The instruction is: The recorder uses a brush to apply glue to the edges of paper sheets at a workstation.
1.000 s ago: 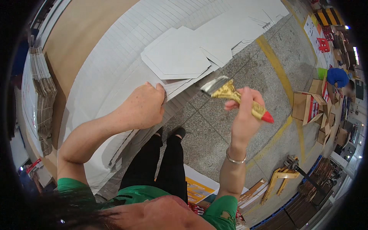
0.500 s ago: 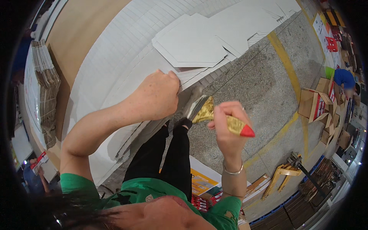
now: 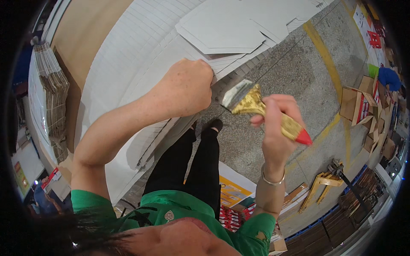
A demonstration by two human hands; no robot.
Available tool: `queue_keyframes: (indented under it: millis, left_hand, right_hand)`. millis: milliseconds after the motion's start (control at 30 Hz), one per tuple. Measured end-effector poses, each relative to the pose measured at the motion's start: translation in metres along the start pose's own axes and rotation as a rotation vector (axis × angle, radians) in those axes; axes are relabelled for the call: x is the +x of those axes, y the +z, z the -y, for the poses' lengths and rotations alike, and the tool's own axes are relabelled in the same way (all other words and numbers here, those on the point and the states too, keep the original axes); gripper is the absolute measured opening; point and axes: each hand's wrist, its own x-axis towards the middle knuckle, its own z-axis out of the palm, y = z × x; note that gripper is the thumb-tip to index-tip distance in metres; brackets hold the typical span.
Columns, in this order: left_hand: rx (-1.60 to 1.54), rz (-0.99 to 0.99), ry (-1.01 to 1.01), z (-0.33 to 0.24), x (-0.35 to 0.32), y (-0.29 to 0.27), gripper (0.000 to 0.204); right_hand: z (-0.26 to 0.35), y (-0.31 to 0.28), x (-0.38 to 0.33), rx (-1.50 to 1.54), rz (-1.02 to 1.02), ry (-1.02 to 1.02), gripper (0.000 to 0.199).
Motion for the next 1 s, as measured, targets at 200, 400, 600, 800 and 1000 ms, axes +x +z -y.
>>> queue_keyframes:
  millis: [200, 400, 600, 800, 1000]
  left_hand:
    - [0.002, 0.037, 0.000, 0.001, 0.002, 0.002, 0.013]
    - [0.008, 0.014, 0.027, 0.001, 0.002, 0.002, 0.014]
    - [0.076, -0.002, 0.036, -0.003, 0.005, 0.002, 0.015]
    - [0.132, -0.020, -0.018, -0.004, -0.004, 0.010, 0.026]
    - [0.520, -0.300, 0.065, 0.001, -0.044, 0.080, 0.085]
  right_hand:
    - [-0.014, -0.001, -0.028, -0.016, 0.157, -0.014, 0.010]
    - [-0.027, 0.004, -0.031, -0.175, 0.244, -0.100, 0.009]
    - [-0.016, 0.011, -0.025, -0.029, 0.031, -0.011, 0.010]
    - [-0.019, -0.014, -0.067, 0.014, 0.102, -0.051, 0.012]
    - [-0.032, -0.045, -0.098, 0.105, -0.060, -0.065, 0.019]
